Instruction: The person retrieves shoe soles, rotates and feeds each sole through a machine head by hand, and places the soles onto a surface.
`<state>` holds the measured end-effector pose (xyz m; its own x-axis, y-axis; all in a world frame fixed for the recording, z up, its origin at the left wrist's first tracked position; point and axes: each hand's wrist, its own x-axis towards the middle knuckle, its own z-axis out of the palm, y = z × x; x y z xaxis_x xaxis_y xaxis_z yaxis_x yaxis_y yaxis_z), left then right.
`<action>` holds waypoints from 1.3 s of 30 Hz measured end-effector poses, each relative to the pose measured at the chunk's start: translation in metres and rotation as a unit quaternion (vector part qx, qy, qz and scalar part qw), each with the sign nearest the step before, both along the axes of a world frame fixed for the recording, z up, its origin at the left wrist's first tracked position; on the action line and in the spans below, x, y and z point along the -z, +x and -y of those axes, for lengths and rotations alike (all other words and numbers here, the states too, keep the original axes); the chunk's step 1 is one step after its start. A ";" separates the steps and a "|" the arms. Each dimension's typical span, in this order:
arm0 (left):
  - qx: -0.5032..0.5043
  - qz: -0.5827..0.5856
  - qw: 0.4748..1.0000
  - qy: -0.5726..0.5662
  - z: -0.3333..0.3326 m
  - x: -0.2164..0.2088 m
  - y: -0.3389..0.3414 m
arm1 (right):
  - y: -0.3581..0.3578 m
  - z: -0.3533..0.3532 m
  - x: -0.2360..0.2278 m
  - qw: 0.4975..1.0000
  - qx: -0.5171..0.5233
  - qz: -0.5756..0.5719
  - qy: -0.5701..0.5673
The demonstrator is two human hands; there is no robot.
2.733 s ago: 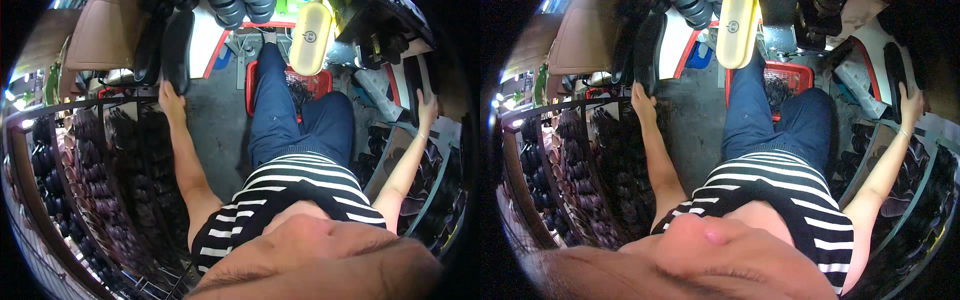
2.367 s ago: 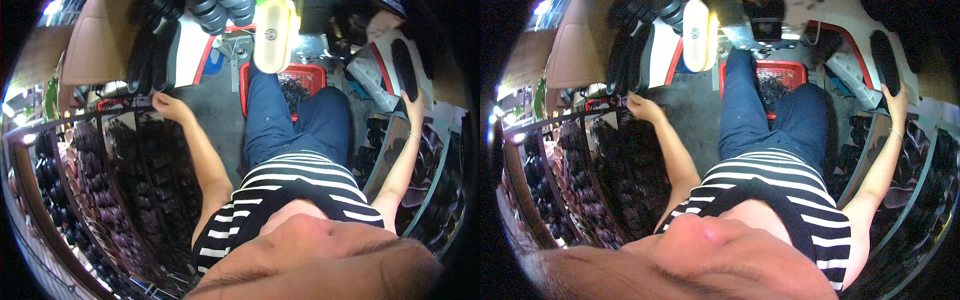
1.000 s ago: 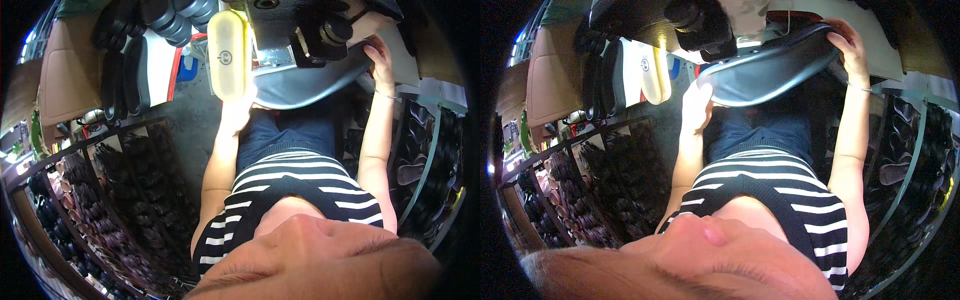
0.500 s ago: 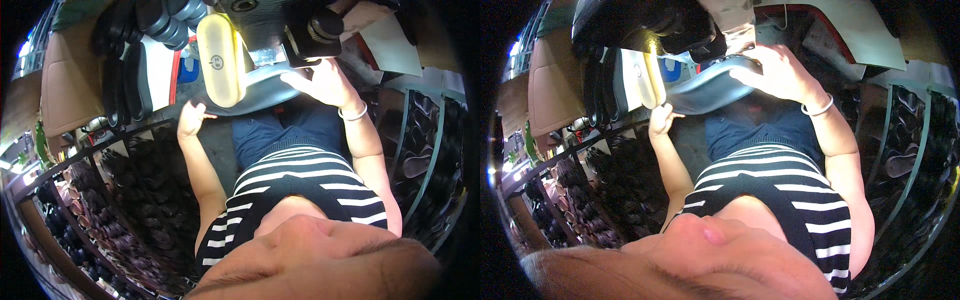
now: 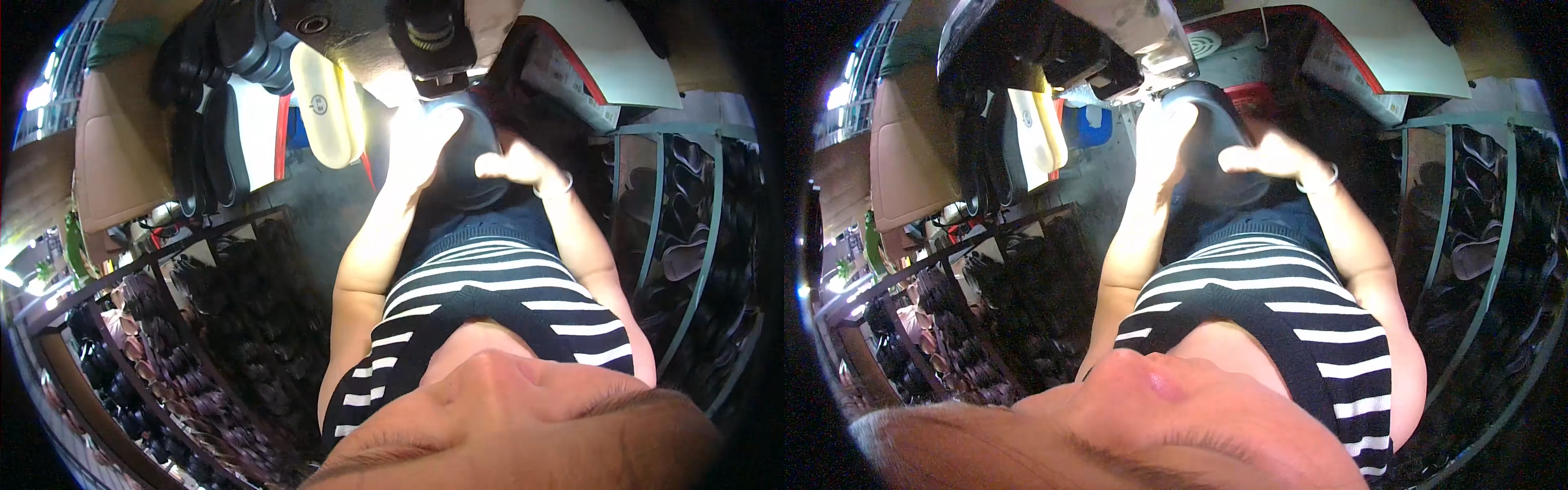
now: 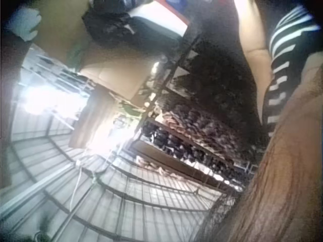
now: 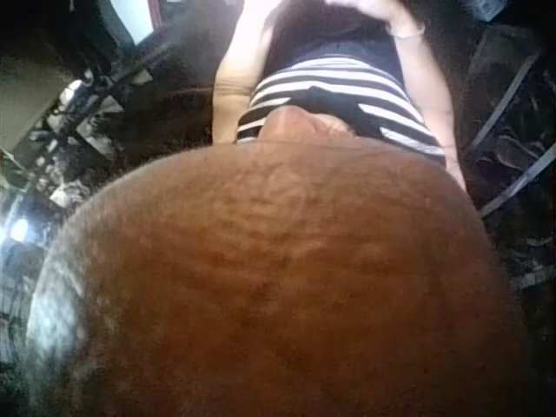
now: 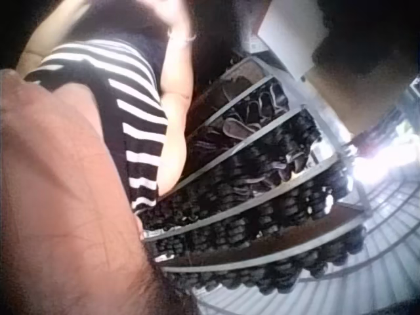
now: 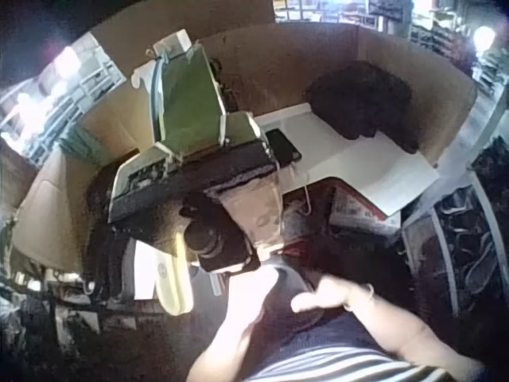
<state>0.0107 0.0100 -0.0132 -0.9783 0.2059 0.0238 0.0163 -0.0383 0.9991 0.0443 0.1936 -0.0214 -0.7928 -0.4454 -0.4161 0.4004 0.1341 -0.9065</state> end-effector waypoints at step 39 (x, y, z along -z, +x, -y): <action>0.045 0.337 0.924 0.173 0.137 0.085 0.114 | -0.037 0.009 -0.097 0.848 0.001 -0.451 0.280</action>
